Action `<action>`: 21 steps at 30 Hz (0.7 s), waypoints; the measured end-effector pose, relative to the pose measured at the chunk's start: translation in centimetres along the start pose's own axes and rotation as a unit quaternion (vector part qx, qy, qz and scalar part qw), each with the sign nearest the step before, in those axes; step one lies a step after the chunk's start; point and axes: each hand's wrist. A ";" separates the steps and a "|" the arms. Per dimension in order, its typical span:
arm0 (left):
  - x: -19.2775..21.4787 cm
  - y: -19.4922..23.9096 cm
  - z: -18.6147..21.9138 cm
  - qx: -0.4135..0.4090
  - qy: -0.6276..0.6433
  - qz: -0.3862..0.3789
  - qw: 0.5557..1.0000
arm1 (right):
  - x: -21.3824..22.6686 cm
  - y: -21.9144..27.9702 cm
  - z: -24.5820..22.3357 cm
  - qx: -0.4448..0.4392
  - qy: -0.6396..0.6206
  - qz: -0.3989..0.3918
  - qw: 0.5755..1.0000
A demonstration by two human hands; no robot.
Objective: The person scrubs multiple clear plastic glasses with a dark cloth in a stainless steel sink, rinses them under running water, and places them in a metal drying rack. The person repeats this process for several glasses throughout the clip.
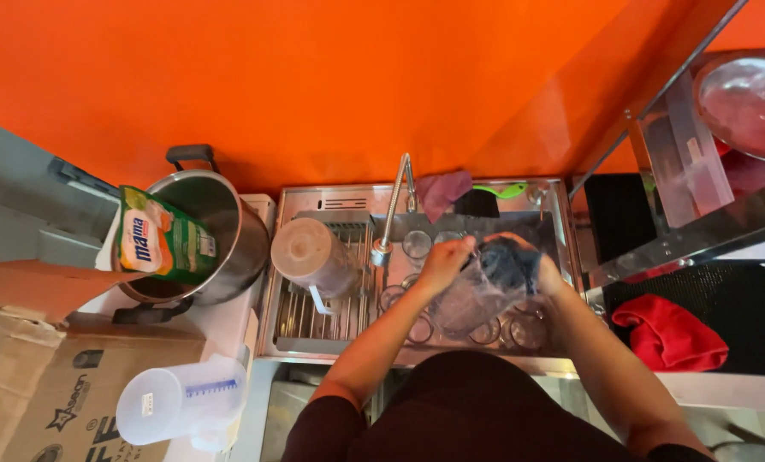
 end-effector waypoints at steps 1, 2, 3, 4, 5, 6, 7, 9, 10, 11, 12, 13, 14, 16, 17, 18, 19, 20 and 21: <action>0.2 0.2 0.5 0.005 -0.027 -0.010 1.000 | 0.5 -0.3 0.0 -0.011 0.002 -0.022 1.000; 0.3 0.3 0.9 0.010 -0.054 -0.019 0.998 | 1.2 -0.7 0.0 -0.023 0.004 -0.044 0.999; 0.4 0.6 1.6 0.006 -0.057 -0.016 0.998 | 1.1 0.3 0.2 -0.018 0.003 -0.046 0.999; 0.4 0.8 2.4 0.000 -0.077 -0.010 0.997 | 1.0 1.2 0.3 0.011 0.027 0.017 0.999; 0.5 1.1 3.2 -0.007 -0.098 -0.004 0.995 | 0.9 2.1 0.4 0.041 0.050 0.081 0.995; 0.1 1.4 2.6 -0.008 -0.097 0.000 0.995 | 0.1 2.7 0.6 0.043 0.051 0.077 0.995; -0.2 1.6 2.0 0.000 -0.087 0.043 0.995 | -0.6 3.3 0.7 0.059 0.004 0.199 0.978; -1.7 3.1 1.9 0.010 -0.076 0.088 0.993 | -2.0 4.3 0.8 0.071 -0.044 0.316 0.945; -2.8 4.2 2.5 0.005 -0.018 0.123 0.992 | -2.5 4.6 0.8 0.107 -0.005 0.323 0.940; -4.0 5.2 3.1 0.000 0.040 0.158 0.987 | -2.9 5.0 0.7 0.144 0.034 0.329 0.933; -5.1 6.0 4.0 0.001 0.039 0.159 0.987 | -2.0 4.6 1.1 0.142 0.033 0.328 0.933; -6.3 6.7 4.8 -0.009 0.085 0.180 0.980 | -1.1 4.3 1.5 0.212 0.113 0.305 0.922; -7.6 7.4 5.7 -0.018 0.133 0.201 0.970 | 0.0 4.0 1.8 0.280 0.192 0.277 0.899; -9.1 7.1 7.4 -0.036 0.171 0.238 0.956 | 0.4 3.9 4.2 0.309 0.229 0.246 0.890; -9.7 7.0 8.2 -0.055 0.208 0.272 0.938 | 0.4 3.8 5.4 0.340 0.265 0.215 0.876; -9.7 6.3 7.3 -0.055 0.207 0.273 0.938 | 0.1 5.2 5.6 0.340 0.264 0.214 0.877; -9.6 5.6 6.4 -0.061 0.214 0.289 0.931 | -0.3 6.6 5.8 0.333 0.282 0.191 0.879; -9.5 5.0 5.4 -0.067 0.222 0.303 0.924 | -0.6 8.2 6.0 0.325 0.302 0.167 0.880; -9.4 5.0 5.8 -0.066 0.222 0.304 0.924 | -0.5 7.7 7.2 0.324 0.302 0.166 0.881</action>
Point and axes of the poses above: each hand's wrist, its own y-axis away from the middle knuckle, its own x-axis out of the back of the hand, z = x × y, and after that the axes turned 8 degrees about y, right-handed
